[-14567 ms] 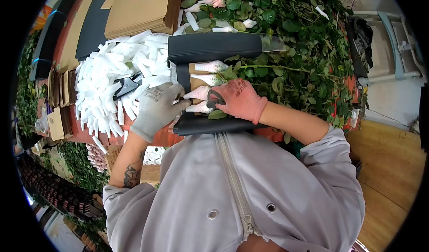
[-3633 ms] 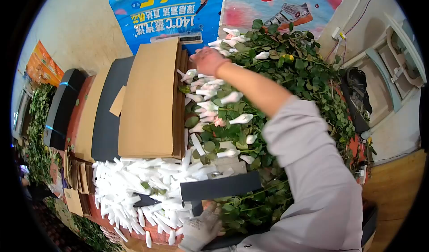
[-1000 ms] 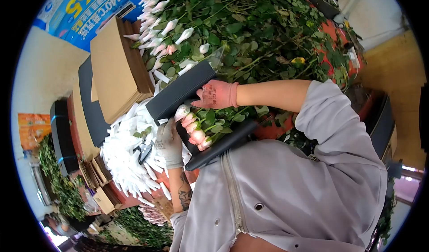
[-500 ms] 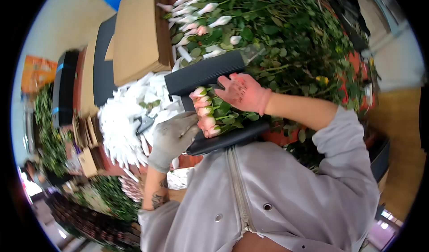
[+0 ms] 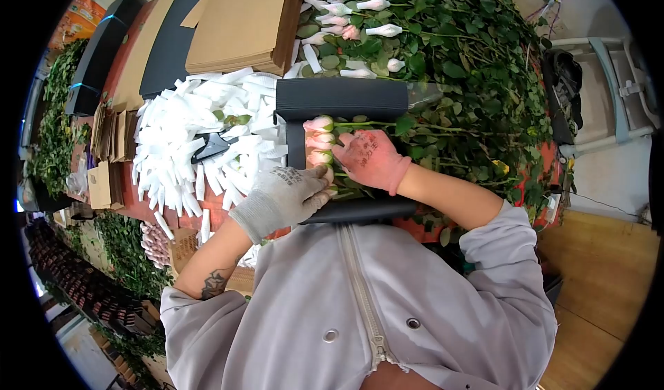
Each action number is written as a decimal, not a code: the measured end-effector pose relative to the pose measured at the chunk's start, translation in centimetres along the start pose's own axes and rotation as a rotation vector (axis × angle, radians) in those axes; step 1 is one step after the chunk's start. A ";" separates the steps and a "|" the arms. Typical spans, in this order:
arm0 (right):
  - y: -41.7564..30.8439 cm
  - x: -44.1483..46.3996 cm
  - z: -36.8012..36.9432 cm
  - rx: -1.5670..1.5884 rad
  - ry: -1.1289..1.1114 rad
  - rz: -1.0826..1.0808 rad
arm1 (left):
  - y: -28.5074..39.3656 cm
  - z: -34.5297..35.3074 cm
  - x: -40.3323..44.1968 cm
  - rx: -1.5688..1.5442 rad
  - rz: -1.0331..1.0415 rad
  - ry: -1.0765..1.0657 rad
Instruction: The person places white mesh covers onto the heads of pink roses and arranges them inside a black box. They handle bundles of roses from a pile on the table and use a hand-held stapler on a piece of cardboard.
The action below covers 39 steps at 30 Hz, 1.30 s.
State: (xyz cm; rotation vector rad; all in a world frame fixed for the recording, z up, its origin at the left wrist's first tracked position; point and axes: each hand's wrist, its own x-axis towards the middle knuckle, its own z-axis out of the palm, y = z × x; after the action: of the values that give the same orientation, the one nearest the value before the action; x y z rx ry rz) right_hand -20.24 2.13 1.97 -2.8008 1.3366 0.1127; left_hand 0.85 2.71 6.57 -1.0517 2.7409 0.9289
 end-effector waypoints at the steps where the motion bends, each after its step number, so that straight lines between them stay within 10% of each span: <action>1: 0.0 0.0 0.2 -0.001 -0.003 0.002 | 0.0 0.0 0.0 -0.003 0.003 0.000; 36: 1.0 0.5 -1.3 0.089 0.051 0.183 | -3.8 1.0 2.4 -0.122 0.132 0.357; 39: 1.1 0.2 -2.4 0.180 0.041 0.242 | -5.5 1.9 2.0 -0.134 -0.118 0.276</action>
State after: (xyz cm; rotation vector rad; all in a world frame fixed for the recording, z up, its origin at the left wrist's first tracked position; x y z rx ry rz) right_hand -20.84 1.10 4.33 -2.4998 1.6026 -0.0568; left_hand 2.51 -0.64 1.65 -1.4485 2.8206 1.0327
